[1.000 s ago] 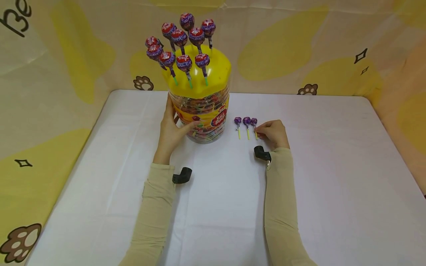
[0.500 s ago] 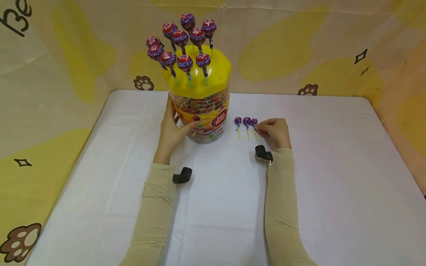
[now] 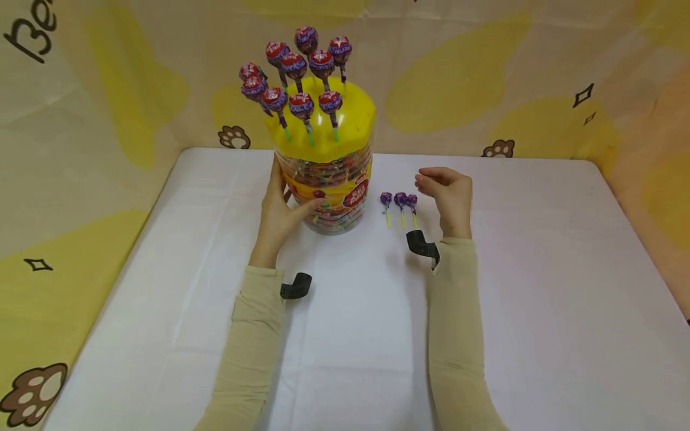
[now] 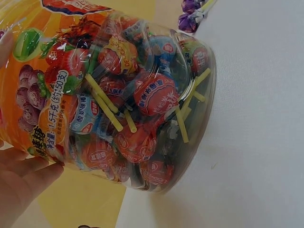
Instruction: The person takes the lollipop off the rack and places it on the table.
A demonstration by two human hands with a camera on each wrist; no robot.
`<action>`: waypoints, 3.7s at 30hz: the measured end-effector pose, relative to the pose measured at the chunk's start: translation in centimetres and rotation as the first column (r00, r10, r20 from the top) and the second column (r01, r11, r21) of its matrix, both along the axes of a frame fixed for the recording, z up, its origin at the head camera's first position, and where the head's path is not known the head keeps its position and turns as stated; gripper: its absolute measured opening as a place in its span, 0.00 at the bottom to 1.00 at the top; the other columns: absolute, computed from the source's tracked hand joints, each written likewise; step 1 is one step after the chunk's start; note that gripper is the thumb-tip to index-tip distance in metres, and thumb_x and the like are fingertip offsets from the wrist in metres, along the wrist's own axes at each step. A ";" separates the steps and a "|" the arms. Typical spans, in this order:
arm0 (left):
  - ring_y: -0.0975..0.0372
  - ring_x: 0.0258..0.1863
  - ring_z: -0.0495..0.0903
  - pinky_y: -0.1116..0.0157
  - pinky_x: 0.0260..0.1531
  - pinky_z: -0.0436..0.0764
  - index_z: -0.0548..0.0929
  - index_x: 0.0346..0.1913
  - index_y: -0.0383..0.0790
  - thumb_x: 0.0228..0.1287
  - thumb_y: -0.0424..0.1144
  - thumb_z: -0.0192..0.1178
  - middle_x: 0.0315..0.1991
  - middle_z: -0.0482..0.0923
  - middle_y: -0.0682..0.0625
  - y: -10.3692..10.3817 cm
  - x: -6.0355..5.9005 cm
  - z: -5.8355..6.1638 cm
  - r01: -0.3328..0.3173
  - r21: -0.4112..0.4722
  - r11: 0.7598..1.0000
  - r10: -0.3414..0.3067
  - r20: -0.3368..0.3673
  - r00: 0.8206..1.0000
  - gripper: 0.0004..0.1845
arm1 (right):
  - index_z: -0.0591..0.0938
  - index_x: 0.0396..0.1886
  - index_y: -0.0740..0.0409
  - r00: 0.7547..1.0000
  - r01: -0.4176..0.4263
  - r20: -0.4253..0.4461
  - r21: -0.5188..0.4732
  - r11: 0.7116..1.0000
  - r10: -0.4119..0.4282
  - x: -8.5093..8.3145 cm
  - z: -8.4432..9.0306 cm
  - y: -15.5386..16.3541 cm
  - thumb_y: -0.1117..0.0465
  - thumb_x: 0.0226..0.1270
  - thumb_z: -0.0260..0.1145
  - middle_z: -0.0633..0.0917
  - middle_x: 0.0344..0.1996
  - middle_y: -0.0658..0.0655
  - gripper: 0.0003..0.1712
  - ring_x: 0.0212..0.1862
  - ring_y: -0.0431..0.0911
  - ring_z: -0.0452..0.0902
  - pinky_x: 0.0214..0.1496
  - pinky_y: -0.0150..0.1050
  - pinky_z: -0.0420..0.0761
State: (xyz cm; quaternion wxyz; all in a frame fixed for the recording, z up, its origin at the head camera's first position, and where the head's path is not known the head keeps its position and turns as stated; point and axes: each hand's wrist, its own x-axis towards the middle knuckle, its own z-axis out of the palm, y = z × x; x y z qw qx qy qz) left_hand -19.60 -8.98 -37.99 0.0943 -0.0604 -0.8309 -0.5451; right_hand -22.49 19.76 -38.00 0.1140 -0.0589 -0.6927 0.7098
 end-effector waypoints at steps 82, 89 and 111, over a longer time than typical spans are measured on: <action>0.54 0.72 0.50 0.52 0.67 0.58 0.38 0.76 0.46 0.52 0.48 0.71 0.75 0.45 0.46 0.0 0.2 -0.2 -0.003 0.003 1.000 0.004 -0.018 1.000 0.59 | 0.85 0.32 0.66 0.895 -0.092 -0.442 -0.036 0.995 0.066 -2.2 13.5 -10.1 0.73 0.57 0.68 0.84 0.33 0.58 0.04 0.36 0.48 0.79 0.47 0.34 0.81; 0.55 0.71 0.51 0.53 0.66 0.60 0.38 0.76 0.47 0.52 0.47 0.71 0.74 0.45 0.47 -0.1 0.2 -0.2 -0.001 0.018 1.000 0.001 -0.017 1.000 0.58 | 0.85 0.32 0.66 0.895 -0.121 -0.442 -0.104 0.987 0.063 -1.9 13.5 -9.8 0.74 0.57 0.68 0.84 0.34 0.60 0.04 0.35 0.49 0.79 0.44 0.34 0.81; 0.55 0.72 0.50 0.53 0.67 0.58 0.38 0.76 0.46 0.53 0.47 0.71 0.75 0.45 0.47 0.0 0.1 -0.1 0.005 0.010 1.000 -0.004 -0.036 0.999 0.58 | 0.84 0.34 0.66 0.922 -0.160 -0.377 -0.170 0.972 0.086 0.7 10.0 -6.4 0.73 0.60 0.65 0.83 0.40 0.62 0.04 0.37 0.50 0.81 0.42 0.33 0.83</action>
